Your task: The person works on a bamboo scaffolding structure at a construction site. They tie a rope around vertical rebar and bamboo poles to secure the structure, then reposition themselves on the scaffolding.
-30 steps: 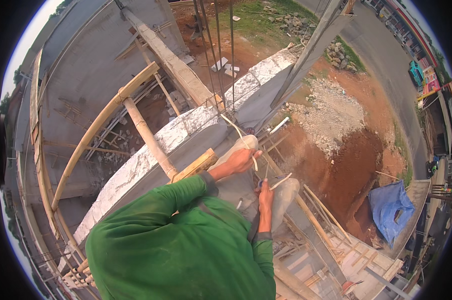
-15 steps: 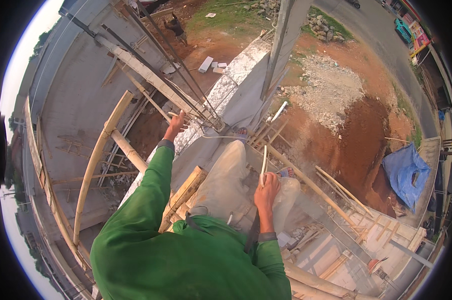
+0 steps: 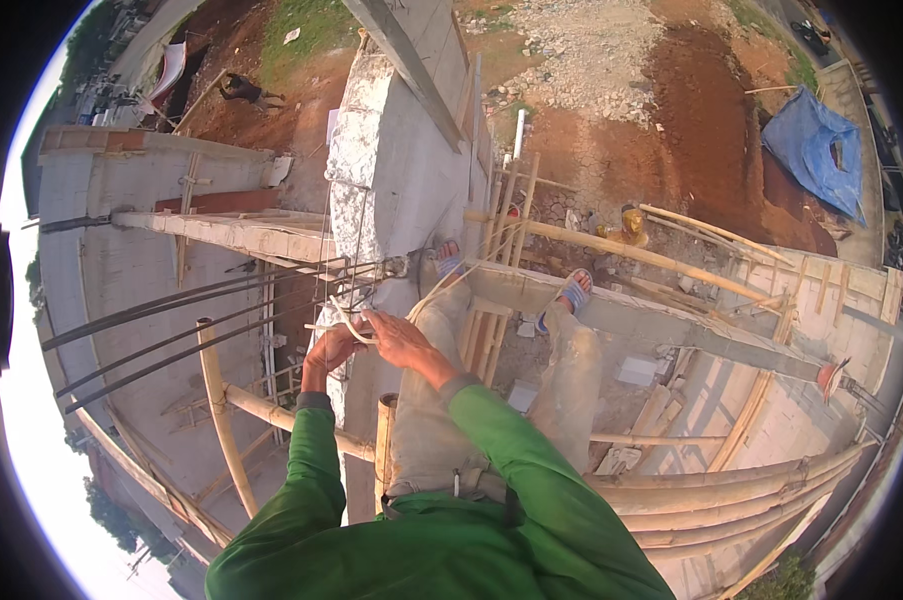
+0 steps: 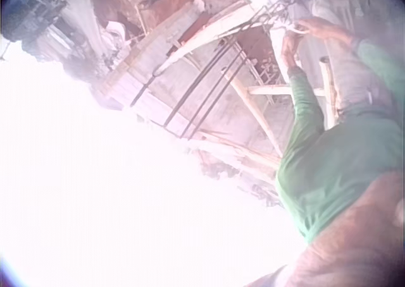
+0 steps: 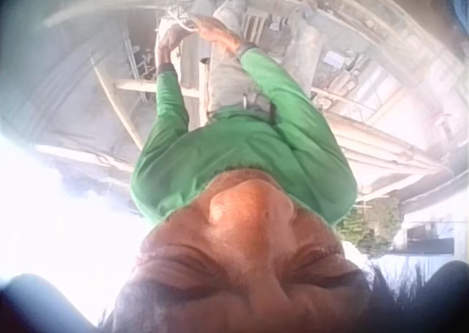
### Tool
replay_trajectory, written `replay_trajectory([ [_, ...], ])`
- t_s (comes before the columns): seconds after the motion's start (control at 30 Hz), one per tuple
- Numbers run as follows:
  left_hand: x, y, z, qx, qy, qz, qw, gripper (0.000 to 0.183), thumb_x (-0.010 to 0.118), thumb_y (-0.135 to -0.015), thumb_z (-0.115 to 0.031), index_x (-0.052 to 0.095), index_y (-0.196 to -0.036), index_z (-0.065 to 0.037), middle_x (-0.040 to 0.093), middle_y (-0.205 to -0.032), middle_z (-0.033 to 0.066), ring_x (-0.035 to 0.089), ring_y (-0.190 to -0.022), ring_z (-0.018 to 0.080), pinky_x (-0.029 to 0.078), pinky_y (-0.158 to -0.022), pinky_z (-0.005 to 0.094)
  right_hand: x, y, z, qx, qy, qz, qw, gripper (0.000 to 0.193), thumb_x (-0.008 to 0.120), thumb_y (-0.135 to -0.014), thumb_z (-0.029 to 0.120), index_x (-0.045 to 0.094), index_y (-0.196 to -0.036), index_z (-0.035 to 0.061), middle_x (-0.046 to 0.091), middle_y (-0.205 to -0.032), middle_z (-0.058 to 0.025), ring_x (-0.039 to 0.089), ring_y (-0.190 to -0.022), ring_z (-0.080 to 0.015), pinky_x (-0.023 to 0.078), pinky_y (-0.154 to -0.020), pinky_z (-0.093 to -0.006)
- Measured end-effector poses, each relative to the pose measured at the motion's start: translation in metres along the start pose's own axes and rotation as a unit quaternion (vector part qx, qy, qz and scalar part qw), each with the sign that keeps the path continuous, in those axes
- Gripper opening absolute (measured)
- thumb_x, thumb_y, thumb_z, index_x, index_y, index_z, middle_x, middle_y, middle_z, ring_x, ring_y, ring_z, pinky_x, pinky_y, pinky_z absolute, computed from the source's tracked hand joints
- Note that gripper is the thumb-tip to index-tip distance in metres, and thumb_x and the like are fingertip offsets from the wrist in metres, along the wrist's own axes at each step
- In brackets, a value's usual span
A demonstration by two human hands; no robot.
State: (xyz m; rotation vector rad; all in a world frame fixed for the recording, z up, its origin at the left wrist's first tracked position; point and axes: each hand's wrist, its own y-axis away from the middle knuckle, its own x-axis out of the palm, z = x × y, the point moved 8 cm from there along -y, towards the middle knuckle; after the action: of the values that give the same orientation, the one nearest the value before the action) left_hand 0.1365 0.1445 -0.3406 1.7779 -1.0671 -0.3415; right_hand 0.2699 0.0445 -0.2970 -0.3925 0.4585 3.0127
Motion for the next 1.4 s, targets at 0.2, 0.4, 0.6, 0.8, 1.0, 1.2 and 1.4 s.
replay_trajectory([
  [0.2, -0.008, 0.031, -0.024, 0.014, 0.026, 0.04, 0.999, 0.053, 0.063, -0.108, -0.039, 0.06, -0.143, 0.001, 0.077, -0.119, 0.0164, 0.076, -0.095, 0.023, 0.061, -0.082, 0.0347, -0.022, 0.034, -0.022, 0.008, 0.012, -0.008, 1.0, 0.024, 0.056, -0.105, 0.018, 0.056, -0.123, 0.0026, 0.071, -0.106, -0.0222, 0.067, -0.105, -0.0436, 0.049, -0.089, -0.0549],
  [0.4, -0.063, 0.094, -0.058, 0.116, 0.08, -0.168, 0.976, 0.058, 0.044, -0.115, -0.047, 0.06, -0.145, 0.0, 0.076, -0.122, 0.016, 0.074, -0.104, 0.0213, 0.06, -0.092, 0.0343, -0.095, 0.133, -0.077, 0.103, 0.082, -0.182, 0.974, 0.02, 0.057, -0.108, 0.017, 0.056, -0.101, -0.0016, 0.067, -0.09, -0.0286, 0.065, -0.09, -0.0519, 0.047, -0.076, -0.0599],
  [0.6, -0.006, 0.164, -0.056, 0.305, -0.168, -0.587, 0.731, 0.036, 0.055, -0.111, -0.033, 0.067, -0.126, -0.003, 0.07, -0.118, 0.016, 0.068, -0.106, 0.0292, 0.053, -0.094, 0.0406, -0.12, 0.223, -0.091, 0.217, 0.018, -0.301, 0.928, 0.015, 0.059, -0.106, 0.013, 0.056, -0.101, -0.0009, 0.067, -0.09, -0.0262, 0.065, -0.091, -0.0492, 0.048, -0.078, -0.0563],
  [0.8, 0.241, 0.153, 0.015, 0.443, -0.267, -0.115, 0.848, 0.057, 0.058, -0.11, -0.046, 0.053, -0.148, -0.005, 0.052, -0.149, 0.0162, 0.055, -0.132, 0.0312, 0.045, -0.113, 0.045, -0.06, 0.23, 0.004, 0.041, 0.082, -0.238, 0.967, 0.026, 0.056, -0.11, 0.03, 0.054, -0.106, 0.0047, 0.065, -0.083, -0.0228, 0.068, -0.086, -0.046, 0.049, -0.071, -0.0532],
  [1.0, 0.267, 0.097, 0.07, 0.326, -0.034, -0.072, 0.942, 0.051, 0.058, -0.11, -0.048, 0.06, -0.128, -0.001, 0.066, -0.119, 0.0115, 0.062, -0.113, 0.0218, 0.05, -0.101, 0.039, -0.026, 0.25, 0.026, 0.025, 0.089, -0.206, 0.974, 0.041, 0.062, -0.103, 0.026, 0.057, -0.135, 0.0013, 0.071, -0.113, -0.0329, 0.067, -0.11, -0.0529, 0.053, -0.087, -0.0553],
  [1.2, 0.273, 0.081, 0.053, 0.416, -0.049, 0.01, 0.908, 0.046, 0.049, -0.115, -0.044, 0.065, -0.118, 0.0, 0.072, -0.106, 0.0091, 0.064, -0.108, 0.0182, 0.05, -0.098, 0.0368, -0.026, 0.256, -0.004, 0.04, -0.014, -0.19, 0.981, 0.051, 0.06, -0.105, 0.031, 0.056, -0.143, -0.0032, 0.069, -0.123, -0.0331, 0.064, -0.122, -0.0503, 0.053, -0.092, -0.0523],
  [1.4, 0.287, 0.056, 0.065, 0.37, 0.055, 0.028, 0.927, 0.038, 0.053, -0.114, -0.037, 0.063, -0.113, -0.001, 0.075, -0.102, 0.0122, 0.07, -0.098, 0.0215, 0.055, -0.093, 0.0371, -0.032, 0.257, -0.044, 0.07, -0.001, -0.228, 0.971, 0.053, 0.061, -0.105, 0.037, 0.062, -0.143, -0.0003, 0.066, -0.137, -0.0289, 0.062, -0.133, -0.0453, 0.051, -0.101, -0.0481],
])
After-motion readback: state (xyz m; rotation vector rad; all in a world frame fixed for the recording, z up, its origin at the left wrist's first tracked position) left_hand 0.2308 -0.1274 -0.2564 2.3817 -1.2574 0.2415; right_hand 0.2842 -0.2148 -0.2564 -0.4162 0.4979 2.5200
